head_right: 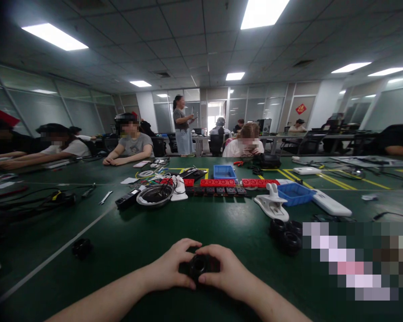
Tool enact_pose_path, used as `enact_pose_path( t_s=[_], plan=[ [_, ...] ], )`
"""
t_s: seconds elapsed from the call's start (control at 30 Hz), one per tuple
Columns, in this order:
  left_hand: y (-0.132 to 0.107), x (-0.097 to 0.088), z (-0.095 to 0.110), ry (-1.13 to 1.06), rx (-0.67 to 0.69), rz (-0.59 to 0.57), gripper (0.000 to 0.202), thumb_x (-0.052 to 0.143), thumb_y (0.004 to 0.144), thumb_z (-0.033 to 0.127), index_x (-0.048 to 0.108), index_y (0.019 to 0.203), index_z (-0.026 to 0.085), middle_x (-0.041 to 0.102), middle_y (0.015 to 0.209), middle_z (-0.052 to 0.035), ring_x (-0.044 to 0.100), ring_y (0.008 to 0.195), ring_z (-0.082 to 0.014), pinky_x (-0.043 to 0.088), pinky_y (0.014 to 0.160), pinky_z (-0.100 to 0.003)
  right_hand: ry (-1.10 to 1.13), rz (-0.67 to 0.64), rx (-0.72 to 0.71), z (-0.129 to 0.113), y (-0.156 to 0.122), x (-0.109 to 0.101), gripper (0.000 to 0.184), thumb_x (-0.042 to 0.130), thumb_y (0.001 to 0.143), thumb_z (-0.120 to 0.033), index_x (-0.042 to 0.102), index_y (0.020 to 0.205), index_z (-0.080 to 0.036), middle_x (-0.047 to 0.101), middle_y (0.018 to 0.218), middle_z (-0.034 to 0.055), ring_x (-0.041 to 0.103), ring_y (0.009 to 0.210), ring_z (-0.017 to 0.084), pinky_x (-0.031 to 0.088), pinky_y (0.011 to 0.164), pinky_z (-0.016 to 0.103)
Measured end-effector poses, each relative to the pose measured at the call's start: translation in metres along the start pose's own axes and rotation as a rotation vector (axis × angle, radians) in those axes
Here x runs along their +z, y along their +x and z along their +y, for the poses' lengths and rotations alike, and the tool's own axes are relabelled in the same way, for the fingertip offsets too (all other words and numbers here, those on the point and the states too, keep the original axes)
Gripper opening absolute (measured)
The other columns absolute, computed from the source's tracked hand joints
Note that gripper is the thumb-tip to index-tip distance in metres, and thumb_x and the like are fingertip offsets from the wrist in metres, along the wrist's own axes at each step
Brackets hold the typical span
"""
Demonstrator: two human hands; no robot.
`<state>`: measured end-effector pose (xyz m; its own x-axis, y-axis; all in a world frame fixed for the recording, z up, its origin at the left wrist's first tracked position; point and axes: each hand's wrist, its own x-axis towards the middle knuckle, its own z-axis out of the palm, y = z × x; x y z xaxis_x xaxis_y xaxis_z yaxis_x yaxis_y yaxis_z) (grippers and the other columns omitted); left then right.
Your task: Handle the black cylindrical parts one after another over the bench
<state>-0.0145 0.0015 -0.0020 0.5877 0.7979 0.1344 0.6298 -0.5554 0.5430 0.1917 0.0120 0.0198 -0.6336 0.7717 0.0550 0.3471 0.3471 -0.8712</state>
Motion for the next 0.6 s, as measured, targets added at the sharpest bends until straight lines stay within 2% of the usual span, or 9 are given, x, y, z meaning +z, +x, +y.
enact_pose_path(
  t_s=[0.07,0.17,0.27,0.33,0.43,0.53,0.6],
  plan=[
    [-0.002,0.000,0.003,0.028,-0.025,0.001,0.058,0.074,0.059,0.049,0.058,0.112,0.030,0.044,0.127,-0.0061,0.036,0.119,-0.0297,0.026,0.100,-0.048,0.014,-0.002,-0.008,0.000,-0.002,0.002,0.044,0.066,0.062,-0.018,0.059,0.106,-0.016,0.061,0.098,0.0065,0.057,0.084,0.021,0.045,0.074,0.033],
    [-0.004,0.005,0.009,0.097,-0.052,0.077,0.075,0.074,0.050,0.057,0.054,0.114,0.024,0.048,0.119,-0.0088,0.042,0.113,-0.0311,0.014,0.103,-0.056,0.049,0.021,-0.044,0.001,-0.006,0.007,0.048,0.064,0.064,-0.019,0.054,0.111,-0.016,0.058,0.107,0.0083,0.054,0.096,0.023,0.042,0.084,0.035],
    [-0.005,0.014,0.014,0.182,-0.055,0.212,0.073,0.070,0.045,0.065,0.057,0.101,0.019,0.053,0.104,-0.0075,0.048,0.103,-0.0290,0.011,0.105,-0.054,0.033,0.079,-0.060,0.004,-0.008,0.014,0.068,0.069,0.060,-0.024,0.042,0.122,-0.015,0.050,0.117,0.0111,0.049,0.105,0.026,0.039,0.089,0.038],
    [-0.006,0.018,0.018,0.237,-0.068,0.283,0.072,0.069,0.042,0.069,0.059,0.092,0.018,0.054,0.097,-0.0066,0.050,0.097,-0.0283,0.013,0.105,-0.053,-0.002,0.132,-0.027,0.005,-0.007,0.019,0.077,0.073,0.056,-0.028,0.038,0.124,-0.014,0.049,0.114,0.0113,0.050,0.102,0.026,0.040,0.087,0.038],
    [-0.006,0.020,0.026,0.288,-0.099,0.304,0.061,0.070,0.046,0.065,0.060,0.084,0.018,0.054,0.090,-0.0052,0.052,0.090,-0.0264,0.016,0.104,-0.051,-0.074,0.232,0.039,0.004,-0.005,0.028,0.062,0.071,0.057,-0.024,0.044,0.112,-0.015,0.054,0.100,0.0070,0.052,0.093,0.024,0.041,0.082,0.035],
    [-0.006,0.019,0.031,0.292,-0.127,0.299,0.040,0.070,0.055,0.047,0.060,0.081,0.018,0.055,0.086,-0.0042,0.052,0.088,-0.0244,0.020,0.103,-0.048,-0.162,0.291,0.061,0.001,-0.003,0.035,0.034,0.064,0.062,-0.017,0.050,0.093,-0.017,0.055,0.088,0.0036,0.053,0.081,0.020,0.042,0.073,0.031],
    [-0.005,0.017,0.030,0.263,-0.123,0.294,0.034,0.071,0.056,0.038,0.060,0.081,0.018,0.056,0.086,-0.0036,0.053,0.088,-0.0234,0.019,0.104,-0.047,-0.209,0.299,0.044,-0.003,-0.004,0.036,0.025,0.061,0.062,-0.014,0.051,0.084,-0.017,0.055,0.084,0.0031,0.052,0.078,0.019,0.041,0.070,0.030]
  ],
)
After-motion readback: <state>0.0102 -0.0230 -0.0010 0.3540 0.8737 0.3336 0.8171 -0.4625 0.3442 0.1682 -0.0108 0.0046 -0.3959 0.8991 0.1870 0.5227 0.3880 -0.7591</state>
